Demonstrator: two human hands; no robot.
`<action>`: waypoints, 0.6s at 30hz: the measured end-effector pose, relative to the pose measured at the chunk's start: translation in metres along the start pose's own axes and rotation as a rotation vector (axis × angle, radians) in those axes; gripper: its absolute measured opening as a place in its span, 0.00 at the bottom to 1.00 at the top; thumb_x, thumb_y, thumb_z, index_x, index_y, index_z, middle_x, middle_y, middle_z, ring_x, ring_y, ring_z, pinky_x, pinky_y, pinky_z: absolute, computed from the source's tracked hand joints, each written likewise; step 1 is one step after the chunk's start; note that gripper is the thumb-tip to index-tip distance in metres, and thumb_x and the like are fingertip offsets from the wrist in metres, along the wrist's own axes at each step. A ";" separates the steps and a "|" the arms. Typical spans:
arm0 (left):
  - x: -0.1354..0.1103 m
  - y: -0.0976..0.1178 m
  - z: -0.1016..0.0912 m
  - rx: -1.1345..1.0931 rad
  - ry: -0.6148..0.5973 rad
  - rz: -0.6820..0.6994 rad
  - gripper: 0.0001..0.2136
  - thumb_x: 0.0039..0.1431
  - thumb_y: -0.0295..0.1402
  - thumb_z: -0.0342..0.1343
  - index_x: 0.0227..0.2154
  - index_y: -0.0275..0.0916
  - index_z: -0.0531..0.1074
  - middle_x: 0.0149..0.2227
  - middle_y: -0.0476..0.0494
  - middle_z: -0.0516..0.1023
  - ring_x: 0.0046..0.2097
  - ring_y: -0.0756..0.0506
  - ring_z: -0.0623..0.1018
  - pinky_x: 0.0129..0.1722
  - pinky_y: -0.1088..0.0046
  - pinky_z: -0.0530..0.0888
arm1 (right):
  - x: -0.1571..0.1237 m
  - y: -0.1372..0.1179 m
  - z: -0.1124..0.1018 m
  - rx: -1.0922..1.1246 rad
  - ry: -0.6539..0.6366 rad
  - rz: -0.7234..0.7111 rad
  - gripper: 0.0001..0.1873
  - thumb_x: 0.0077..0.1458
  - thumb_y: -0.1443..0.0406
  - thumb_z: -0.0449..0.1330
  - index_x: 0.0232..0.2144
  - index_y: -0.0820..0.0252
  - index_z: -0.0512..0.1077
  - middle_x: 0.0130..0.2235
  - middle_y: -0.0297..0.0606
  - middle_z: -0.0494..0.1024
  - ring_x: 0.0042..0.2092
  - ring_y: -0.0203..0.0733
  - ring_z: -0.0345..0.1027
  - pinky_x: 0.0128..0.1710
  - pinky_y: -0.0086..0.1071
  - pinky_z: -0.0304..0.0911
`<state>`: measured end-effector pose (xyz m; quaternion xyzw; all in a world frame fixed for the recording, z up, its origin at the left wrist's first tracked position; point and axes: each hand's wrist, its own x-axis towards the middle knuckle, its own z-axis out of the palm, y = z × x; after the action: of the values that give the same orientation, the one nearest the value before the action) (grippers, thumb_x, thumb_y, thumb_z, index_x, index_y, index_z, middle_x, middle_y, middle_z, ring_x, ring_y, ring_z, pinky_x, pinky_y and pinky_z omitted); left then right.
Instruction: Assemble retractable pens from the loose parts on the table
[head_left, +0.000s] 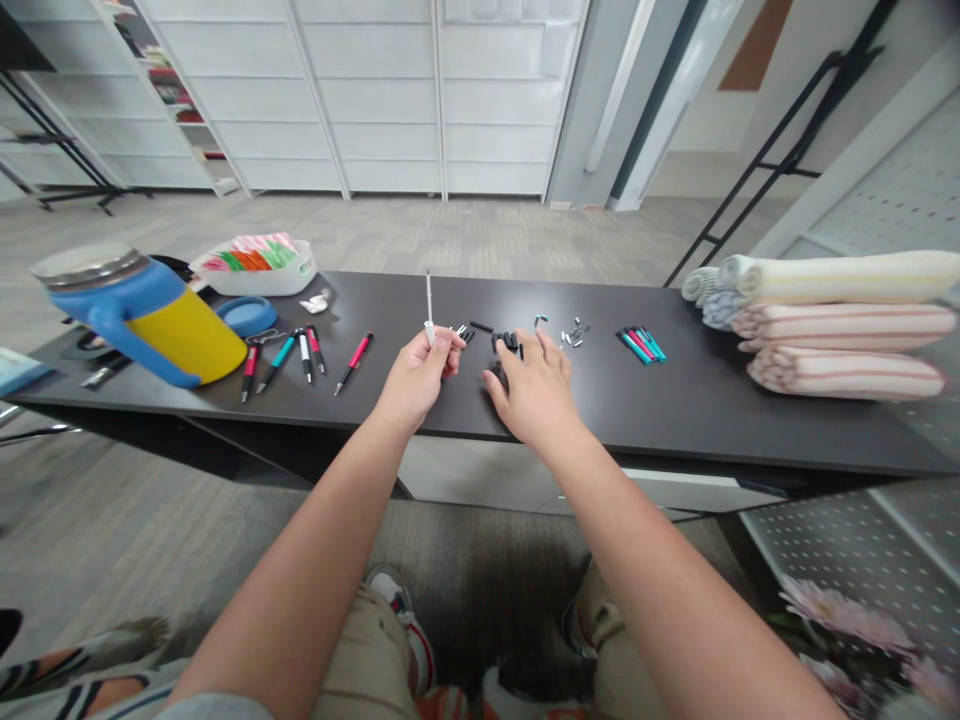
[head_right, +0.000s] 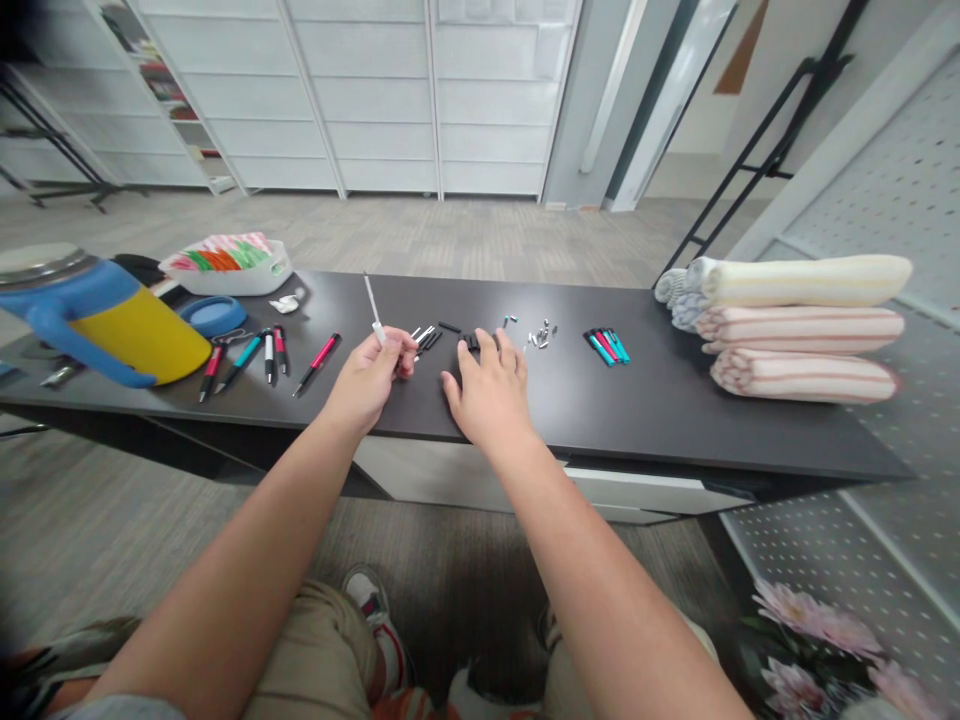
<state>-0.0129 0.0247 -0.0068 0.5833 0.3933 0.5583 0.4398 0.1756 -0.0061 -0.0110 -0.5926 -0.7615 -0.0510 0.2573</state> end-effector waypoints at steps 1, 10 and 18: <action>0.000 0.000 -0.001 -0.030 0.006 -0.009 0.21 0.69 0.55 0.54 0.37 0.41 0.73 0.29 0.50 0.68 0.31 0.49 0.69 0.34 0.72 0.70 | 0.003 -0.001 0.003 -0.014 -0.006 0.000 0.28 0.69 0.54 0.56 0.65 0.61 0.72 0.72 0.56 0.63 0.74 0.72 0.47 0.68 0.69 0.50; -0.003 0.001 -0.002 -0.016 -0.083 -0.017 0.22 0.70 0.56 0.52 0.38 0.40 0.73 0.28 0.50 0.68 0.31 0.49 0.69 0.35 0.71 0.69 | 0.020 -0.001 0.012 0.011 -0.043 -0.048 0.22 0.69 0.58 0.56 0.58 0.61 0.78 0.68 0.51 0.71 0.73 0.67 0.51 0.69 0.65 0.50; -0.003 0.001 -0.003 0.032 -0.132 0.031 0.21 0.71 0.54 0.52 0.38 0.40 0.75 0.28 0.50 0.70 0.31 0.49 0.70 0.36 0.70 0.70 | 0.021 0.000 0.010 0.042 -0.035 -0.119 0.18 0.69 0.61 0.56 0.53 0.59 0.81 0.59 0.46 0.80 0.67 0.61 0.62 0.67 0.56 0.57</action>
<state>-0.0157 0.0215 -0.0072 0.6317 0.3631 0.5189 0.4470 0.1690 0.0162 -0.0104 -0.5416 -0.8008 -0.0400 0.2527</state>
